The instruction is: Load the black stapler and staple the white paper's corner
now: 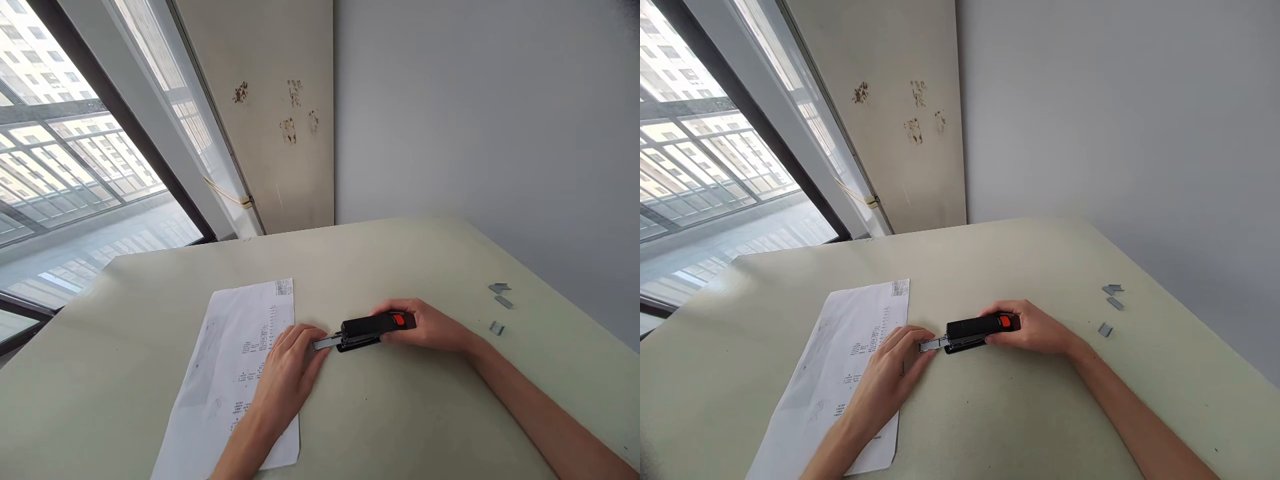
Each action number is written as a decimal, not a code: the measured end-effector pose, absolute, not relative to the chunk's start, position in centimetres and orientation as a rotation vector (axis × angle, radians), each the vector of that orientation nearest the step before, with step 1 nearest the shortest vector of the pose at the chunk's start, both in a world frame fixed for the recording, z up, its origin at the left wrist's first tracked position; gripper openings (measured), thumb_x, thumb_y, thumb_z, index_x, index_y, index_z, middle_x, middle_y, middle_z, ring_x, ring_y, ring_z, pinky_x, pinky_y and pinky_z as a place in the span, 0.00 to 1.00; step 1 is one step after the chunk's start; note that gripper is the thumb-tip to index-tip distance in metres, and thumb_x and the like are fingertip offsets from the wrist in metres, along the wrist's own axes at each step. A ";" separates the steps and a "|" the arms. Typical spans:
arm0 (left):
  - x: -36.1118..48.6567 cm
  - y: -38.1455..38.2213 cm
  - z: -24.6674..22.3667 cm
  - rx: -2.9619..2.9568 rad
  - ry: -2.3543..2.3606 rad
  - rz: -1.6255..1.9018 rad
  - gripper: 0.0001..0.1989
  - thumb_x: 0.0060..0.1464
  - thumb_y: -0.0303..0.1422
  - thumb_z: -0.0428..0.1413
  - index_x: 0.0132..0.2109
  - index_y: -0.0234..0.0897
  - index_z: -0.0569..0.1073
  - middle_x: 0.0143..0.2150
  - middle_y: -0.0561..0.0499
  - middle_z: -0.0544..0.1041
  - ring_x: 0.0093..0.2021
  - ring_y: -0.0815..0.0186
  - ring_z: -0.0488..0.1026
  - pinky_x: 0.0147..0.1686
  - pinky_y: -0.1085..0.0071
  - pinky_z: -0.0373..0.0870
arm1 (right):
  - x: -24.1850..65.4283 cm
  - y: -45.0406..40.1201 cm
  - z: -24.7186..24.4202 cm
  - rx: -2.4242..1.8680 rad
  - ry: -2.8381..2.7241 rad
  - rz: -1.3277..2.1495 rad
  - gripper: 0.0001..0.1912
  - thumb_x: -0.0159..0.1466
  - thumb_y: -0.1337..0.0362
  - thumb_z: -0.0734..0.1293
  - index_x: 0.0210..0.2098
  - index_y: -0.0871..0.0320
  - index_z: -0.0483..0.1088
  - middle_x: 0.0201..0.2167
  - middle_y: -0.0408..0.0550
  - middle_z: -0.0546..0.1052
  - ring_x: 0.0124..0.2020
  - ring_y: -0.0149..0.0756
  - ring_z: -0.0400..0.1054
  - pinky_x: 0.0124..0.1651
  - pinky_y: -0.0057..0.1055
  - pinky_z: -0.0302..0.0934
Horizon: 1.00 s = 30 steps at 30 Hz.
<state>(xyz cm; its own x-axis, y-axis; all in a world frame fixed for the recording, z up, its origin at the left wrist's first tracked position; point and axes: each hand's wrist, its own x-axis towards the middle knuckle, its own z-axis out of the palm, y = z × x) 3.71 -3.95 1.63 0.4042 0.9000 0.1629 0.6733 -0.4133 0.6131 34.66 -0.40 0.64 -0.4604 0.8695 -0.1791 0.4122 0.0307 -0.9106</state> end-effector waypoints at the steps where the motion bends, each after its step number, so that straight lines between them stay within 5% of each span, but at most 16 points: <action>1: 3.4 -3.8 1.8 2.204 1.337 0.659 0.12 0.69 0.42 0.54 0.52 0.46 0.76 0.51 0.46 0.80 0.51 0.54 0.77 0.49 0.59 0.75 | 34.7 -0.4 0.6 -1.301 -1.885 1.422 0.19 0.61 0.50 0.74 0.49 0.50 0.78 0.43 0.46 0.81 0.43 0.44 0.73 0.46 0.36 0.66; 18: 1.4 -2.8 2.0 2.146 1.116 0.550 0.11 0.68 0.43 0.57 0.41 0.45 0.81 0.37 0.53 0.81 0.40 0.63 0.75 0.40 0.68 0.70 | 34.8 -0.5 0.9 -1.267 -1.886 1.478 0.19 0.63 0.50 0.74 0.51 0.50 0.79 0.45 0.47 0.82 0.45 0.45 0.74 0.47 0.38 0.66; 30: 2.2 -2.8 1.3 2.178 0.919 0.580 0.10 0.64 0.43 0.63 0.48 0.45 0.82 0.36 0.53 0.82 0.39 0.63 0.75 0.43 0.66 0.70 | 34.0 -0.7 1.1 -1.179 -1.894 1.552 0.16 0.63 0.54 0.74 0.49 0.49 0.79 0.44 0.45 0.82 0.45 0.44 0.74 0.46 0.35 0.65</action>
<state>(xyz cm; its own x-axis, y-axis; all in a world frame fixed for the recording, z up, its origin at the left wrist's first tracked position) 2.23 -2.77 1.31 0.6494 0.7492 0.1299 0.4396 -0.5094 0.7398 34.04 -0.74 1.10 -0.5519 0.8127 -0.1869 0.3427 0.0166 -0.9393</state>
